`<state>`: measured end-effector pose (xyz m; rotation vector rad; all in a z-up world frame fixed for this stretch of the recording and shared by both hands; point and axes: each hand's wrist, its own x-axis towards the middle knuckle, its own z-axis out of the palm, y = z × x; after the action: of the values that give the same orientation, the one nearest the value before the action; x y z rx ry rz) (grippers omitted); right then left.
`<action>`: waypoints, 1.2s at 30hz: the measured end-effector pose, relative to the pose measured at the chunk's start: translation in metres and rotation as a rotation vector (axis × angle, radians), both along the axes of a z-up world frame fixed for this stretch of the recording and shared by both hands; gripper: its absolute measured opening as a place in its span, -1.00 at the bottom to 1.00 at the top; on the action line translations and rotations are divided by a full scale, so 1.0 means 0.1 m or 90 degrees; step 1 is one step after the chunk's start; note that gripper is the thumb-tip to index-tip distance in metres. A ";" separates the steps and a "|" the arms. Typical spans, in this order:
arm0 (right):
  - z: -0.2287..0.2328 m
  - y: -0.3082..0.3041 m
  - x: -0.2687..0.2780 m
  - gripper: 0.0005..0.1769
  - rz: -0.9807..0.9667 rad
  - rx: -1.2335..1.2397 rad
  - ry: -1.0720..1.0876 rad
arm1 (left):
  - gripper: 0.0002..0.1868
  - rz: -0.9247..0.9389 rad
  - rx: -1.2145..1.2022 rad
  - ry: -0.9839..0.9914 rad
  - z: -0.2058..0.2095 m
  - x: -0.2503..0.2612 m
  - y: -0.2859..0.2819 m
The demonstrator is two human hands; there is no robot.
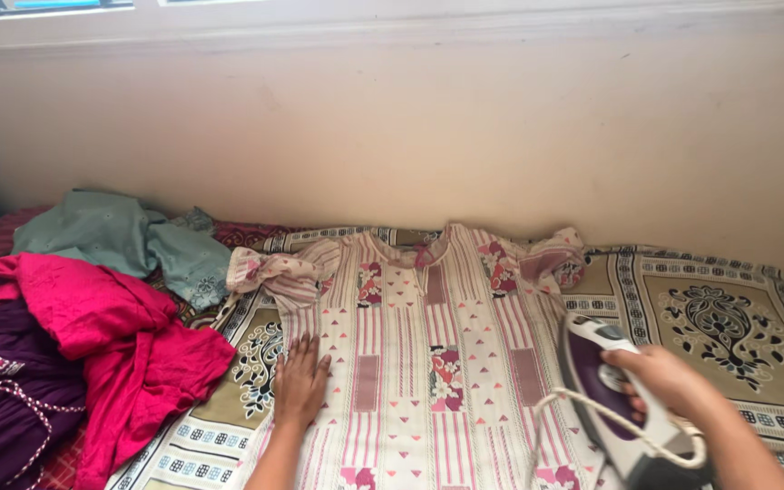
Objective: The person irons a patterned white and pink dress laid out on a bed. They smooth the fabric with their hands and use a steam iron to press the garment, working across the main body and sleeves. The person adjusts the dress's position several times to reach different sections.
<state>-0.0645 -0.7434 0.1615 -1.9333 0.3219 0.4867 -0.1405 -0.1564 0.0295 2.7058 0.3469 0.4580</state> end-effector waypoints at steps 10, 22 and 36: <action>0.92 0.35 -0.16 -0.57 0.014 -0.140 -0.026 | -0.39 0.021 -0.012 -0.108 -0.07 -0.03 -0.01; 0.24 1.07 0.01 -0.61 0.106 0.029 -0.026 | -0.83 -0.539 -0.009 -0.293 1.52 1.79 -2.43; -0.39 0.88 -0.13 -0.70 0.124 -0.021 -0.094 | -0.62 -0.473 0.080 0.114 0.93 3.99 -4.27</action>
<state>-0.0775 -0.6559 0.1220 -2.0311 0.0466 0.4633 0.2589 -0.5838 0.1229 2.7394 -0.6505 0.0182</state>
